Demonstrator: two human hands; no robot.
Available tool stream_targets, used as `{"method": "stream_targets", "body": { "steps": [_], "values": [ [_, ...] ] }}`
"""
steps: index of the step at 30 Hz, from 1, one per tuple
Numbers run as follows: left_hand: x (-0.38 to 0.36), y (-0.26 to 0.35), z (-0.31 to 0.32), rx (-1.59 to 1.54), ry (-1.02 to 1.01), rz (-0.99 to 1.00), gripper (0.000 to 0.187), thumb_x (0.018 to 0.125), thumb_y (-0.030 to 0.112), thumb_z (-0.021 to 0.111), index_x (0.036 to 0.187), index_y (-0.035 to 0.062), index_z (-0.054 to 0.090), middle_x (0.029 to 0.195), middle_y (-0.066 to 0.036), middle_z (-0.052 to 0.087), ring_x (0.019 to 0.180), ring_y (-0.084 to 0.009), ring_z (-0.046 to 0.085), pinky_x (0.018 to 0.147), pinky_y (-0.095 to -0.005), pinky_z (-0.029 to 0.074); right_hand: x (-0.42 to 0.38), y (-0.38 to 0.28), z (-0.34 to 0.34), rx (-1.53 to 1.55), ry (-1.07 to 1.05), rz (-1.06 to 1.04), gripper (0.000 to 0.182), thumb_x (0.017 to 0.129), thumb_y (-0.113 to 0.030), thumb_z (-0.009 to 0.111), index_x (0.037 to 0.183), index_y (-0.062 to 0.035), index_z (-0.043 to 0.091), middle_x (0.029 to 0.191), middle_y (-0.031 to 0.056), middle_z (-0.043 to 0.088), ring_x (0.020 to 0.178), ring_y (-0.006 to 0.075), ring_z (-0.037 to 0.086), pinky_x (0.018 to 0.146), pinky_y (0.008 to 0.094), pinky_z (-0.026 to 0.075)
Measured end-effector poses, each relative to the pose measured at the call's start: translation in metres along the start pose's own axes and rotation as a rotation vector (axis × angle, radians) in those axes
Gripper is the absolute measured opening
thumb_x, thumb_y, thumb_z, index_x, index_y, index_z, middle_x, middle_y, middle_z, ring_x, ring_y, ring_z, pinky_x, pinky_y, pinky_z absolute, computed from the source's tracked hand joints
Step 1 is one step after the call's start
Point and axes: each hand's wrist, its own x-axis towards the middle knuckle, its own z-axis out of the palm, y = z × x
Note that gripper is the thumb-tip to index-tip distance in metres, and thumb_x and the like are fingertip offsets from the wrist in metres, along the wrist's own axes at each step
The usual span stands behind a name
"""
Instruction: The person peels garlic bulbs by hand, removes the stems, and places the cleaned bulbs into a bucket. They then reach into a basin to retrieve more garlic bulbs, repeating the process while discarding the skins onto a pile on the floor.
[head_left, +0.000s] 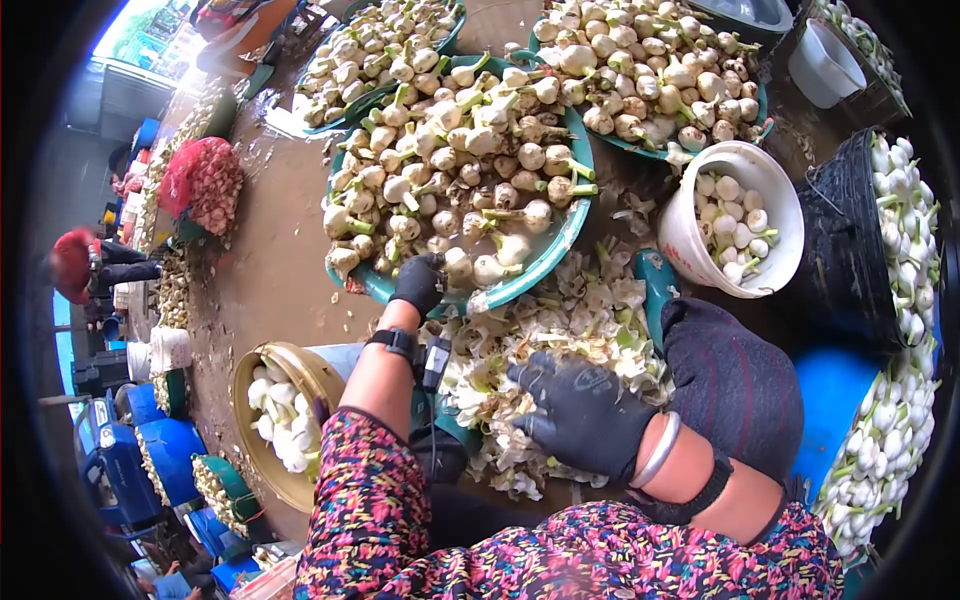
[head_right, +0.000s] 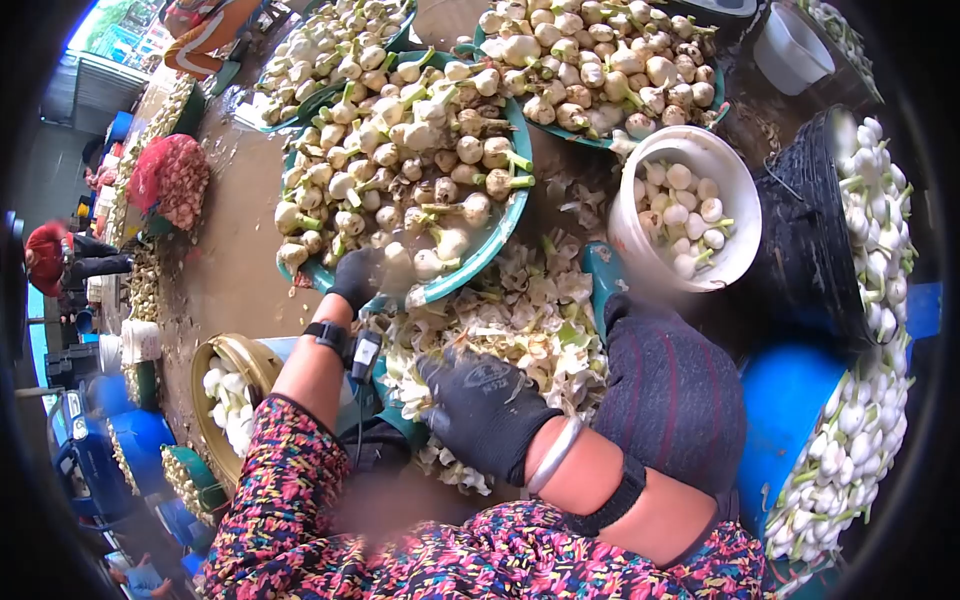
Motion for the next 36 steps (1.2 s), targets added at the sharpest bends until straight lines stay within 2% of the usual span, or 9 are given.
{"method": "stream_targets", "body": {
  "steps": [6,9,13,15,18,19,25,26,36],
  "values": [
    [-0.096,0.1,-0.112,-1.032,-0.199,0.026,0.026,0.078,0.009,0.06,0.1,-0.0034,0.061,0.096,-0.01,0.063,0.086,-0.0135,0.058,0.077,-0.0276,0.047,0.012,0.004,0.016,0.091,0.588,-0.157,0.083,0.067,-0.018,0.06,0.14,-0.0144,0.02,0.126,0.0302,0.039,0.11,0.0424,0.046,0.094,0.0439,0.038],
    [-0.143,0.144,-0.143,-1.134,-0.191,0.163,0.032,0.081,0.023,0.062,0.101,-0.0019,0.062,0.096,-0.01,0.063,0.091,-0.0159,0.058,0.08,-0.0289,0.047,0.021,0.002,0.019,0.383,0.588,-0.347,0.056,0.067,-0.013,0.059,0.122,-0.0092,0.047,0.113,0.0247,0.052,0.105,0.0388,0.05,0.092,0.0409,0.041],
    [-0.177,0.145,-0.15,-1.563,0.226,0.09,0.023,0.084,0.012,0.055,0.098,-0.0054,0.059,0.095,-0.013,0.061,0.084,-0.0233,0.062,0.073,-0.0337,0.053,0.014,-0.005,0.021,1.0,0.502,-0.223,0.036,0.072,-0.009,0.066,0.105,-0.0035,0.054,0.089,0.0075,0.059,0.079,0.0104,0.058,0.071,0.0247,0.051],
    [-0.186,0.149,-0.144,-0.667,0.267,0.268,0.033,0.083,0.006,0.053,0.114,-0.0057,0.051,0.096,-0.013,0.061,0.083,-0.0206,0.062,0.077,-0.0313,0.051,0.011,-0.002,0.019,1.153,0.406,-0.222,0.039,0.074,-0.013,0.066,0.109,-0.0012,0.051,0.09,0.0081,0.059,0.079,0.0128,0.059,0.069,0.0257,0.052],
    [-0.202,0.186,-0.138,-1.418,0.148,0.053,0.043,0.083,0.007,0.052,0.124,-0.0028,0.045,0.108,-0.01,0.057,0.088,-0.0155,0.058,0.081,-0.0278,0.048,0.011,-0.006,0.021,1.364,0.013,-0.167,0.048,0.077,-0.02,0.067,0.114,-0.0007,0.045,0.091,0.0098,0.059,0.077,0.0147,0.06,0.063,0.0278,0.054],
    [-0.203,0.193,-0.141,-0.965,0.268,0.206,0.039,0.085,0.008,0.051,0.121,-0.0044,0.048,0.108,-0.01,0.057,0.088,-0.0141,0.058,0.079,-0.0265,0.048,0.01,-0.007,0.024,1.369,0.008,-0.164,0.048,0.077,-0.02,0.067,0.114,-0.0007,0.045,0.091,0.0098,0.059,0.077,0.0147,0.06,0.063,0.0278,0.054],
    [-0.192,0.182,-0.117,-1.215,0.319,0.117,0.024,0.083,0.001,0.05,0.106,-0.0019,0.056,0.101,-0.013,0.059,0.083,-0.0187,0.059,0.072,-0.0274,0.049,0.007,-0.011,0.03,0.286,0.722,-0.557,0.055,0.073,-0.023,0.072,0.118,-0.0003,0.048,0.104,0.0112,0.058,0.092,0.016,0.059,0.076,0.0268,0.049],
    [-0.189,0.173,-0.116,-0.52,0.476,0.366,0.023,0.076,-0.006,0.056,0.099,-0.0004,0.056,0.094,-0.015,0.061,0.08,-0.0253,0.06,0.07,-0.0295,0.049,0.007,-0.011,0.033,0.287,0.723,-0.552,0.055,0.073,-0.023,0.072,0.118,-0.0003,0.048,0.104,0.0112,0.058,0.092,0.016,0.059,0.076,0.0268,0.049],
    [-0.191,0.165,-0.106,-0.606,0.502,0.354,0.022,0.073,-0.008,0.059,0.094,-0.0003,0.06,0.094,-0.017,0.061,0.084,-0.0275,0.062,0.07,-0.0345,0.052,0.004,-0.011,0.026,1.332,0.356,-0.156,0.043,0.074,-0.003,0.068,0.113,0.0026,0.051,0.101,0.0083,0.06,0.09,0.0133,0.058,0.08,0.0273,0.049]
  ]
}}
